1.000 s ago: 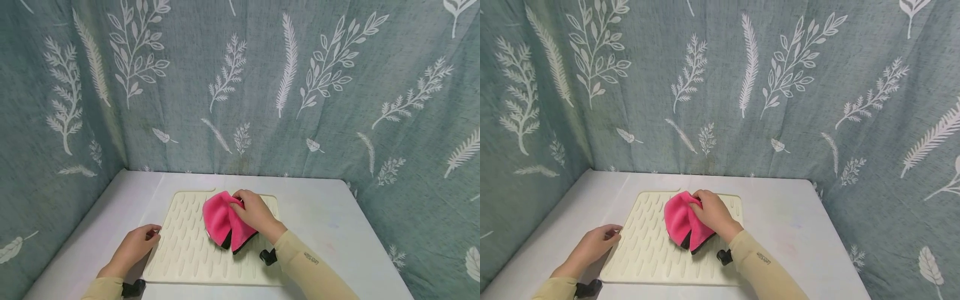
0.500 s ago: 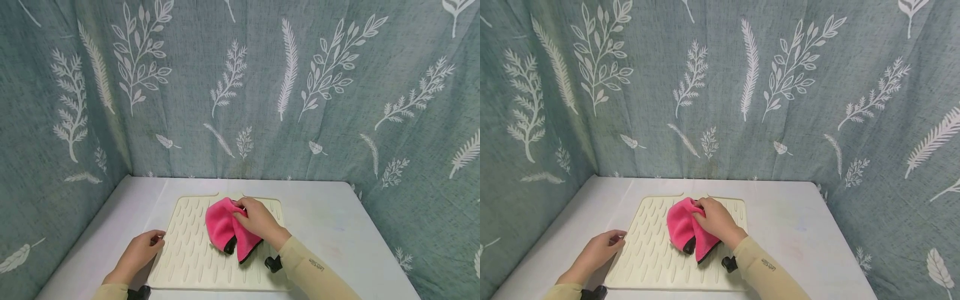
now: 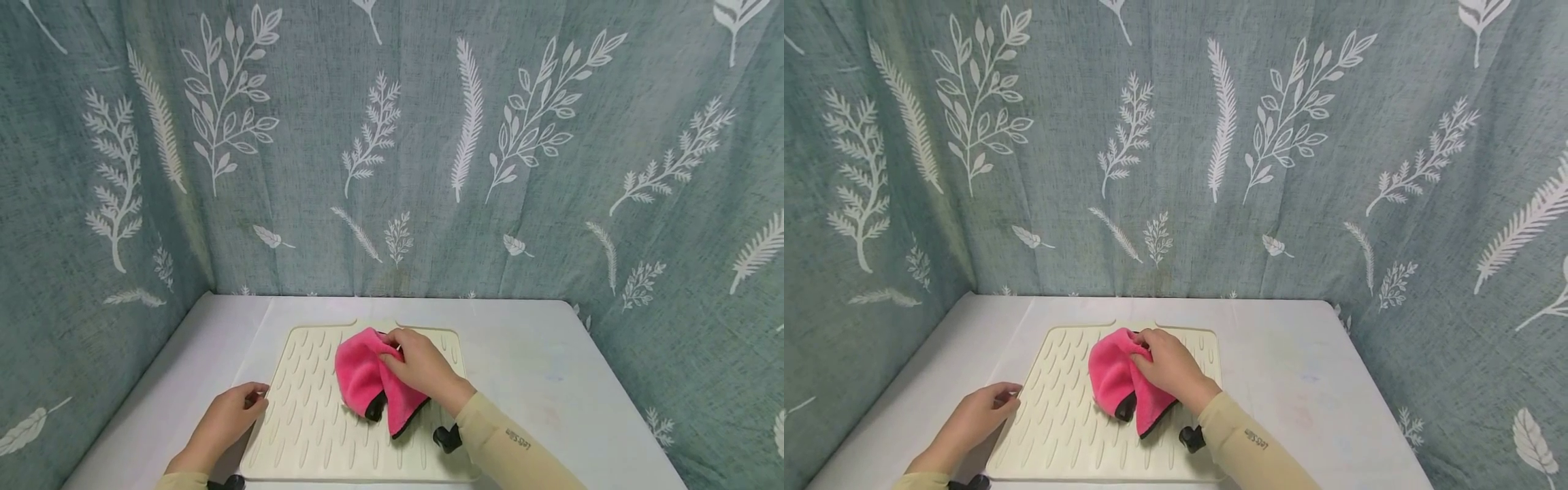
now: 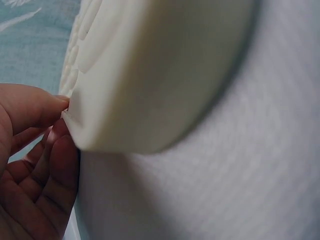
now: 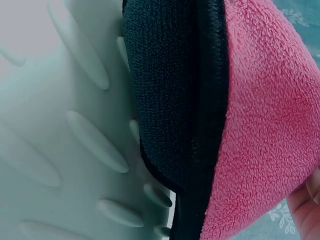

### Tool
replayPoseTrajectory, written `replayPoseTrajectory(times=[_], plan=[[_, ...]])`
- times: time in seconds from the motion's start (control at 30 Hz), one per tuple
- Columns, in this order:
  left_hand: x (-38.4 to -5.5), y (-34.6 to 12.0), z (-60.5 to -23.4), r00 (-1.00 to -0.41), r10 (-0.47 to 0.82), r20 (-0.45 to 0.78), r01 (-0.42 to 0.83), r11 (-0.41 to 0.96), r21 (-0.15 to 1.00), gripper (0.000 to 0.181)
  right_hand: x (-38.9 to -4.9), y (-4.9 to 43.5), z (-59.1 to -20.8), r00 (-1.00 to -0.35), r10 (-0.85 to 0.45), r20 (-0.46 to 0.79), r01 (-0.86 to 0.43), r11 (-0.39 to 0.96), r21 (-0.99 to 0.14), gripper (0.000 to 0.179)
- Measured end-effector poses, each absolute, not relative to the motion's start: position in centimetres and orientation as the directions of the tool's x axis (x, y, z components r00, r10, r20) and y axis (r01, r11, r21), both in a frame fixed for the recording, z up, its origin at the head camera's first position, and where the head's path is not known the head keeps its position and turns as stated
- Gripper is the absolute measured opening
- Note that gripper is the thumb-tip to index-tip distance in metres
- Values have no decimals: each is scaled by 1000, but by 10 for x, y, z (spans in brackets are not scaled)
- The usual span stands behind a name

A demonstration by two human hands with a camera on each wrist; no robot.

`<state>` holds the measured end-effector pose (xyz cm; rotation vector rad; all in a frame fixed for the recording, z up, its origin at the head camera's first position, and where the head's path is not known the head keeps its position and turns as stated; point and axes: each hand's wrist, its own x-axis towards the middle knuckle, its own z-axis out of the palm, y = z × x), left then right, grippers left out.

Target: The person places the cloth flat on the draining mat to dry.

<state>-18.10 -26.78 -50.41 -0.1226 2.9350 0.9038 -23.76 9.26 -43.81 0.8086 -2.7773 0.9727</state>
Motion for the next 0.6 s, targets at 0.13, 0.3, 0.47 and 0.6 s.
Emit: replayPoseTrajectory(times=[0.13, 0.3, 0.47, 0.6], plan=[[-181, -268, -503, -995, -54, -84, -92, 826, 556, 34, -237, 93, -439, -853, -456, 252, -513, 649, -562, 25], [-179, -269, -502, -997, -30, -67, -63, 823, 565, 33, -236, 98, -439, -859, -444, 256, -504, 645, -574, 25], [-179, -269, -498, -998, -13, -62, -47, 809, 586, 35, -235, 109, -437, -864, -424, 270, -497, 640, -586, 33], [-183, -268, -492, -999, 0, -44, -26, 814, 580, 37, -236, 120, -435, -879, -392, 272, -473, 642, -603, 33]])
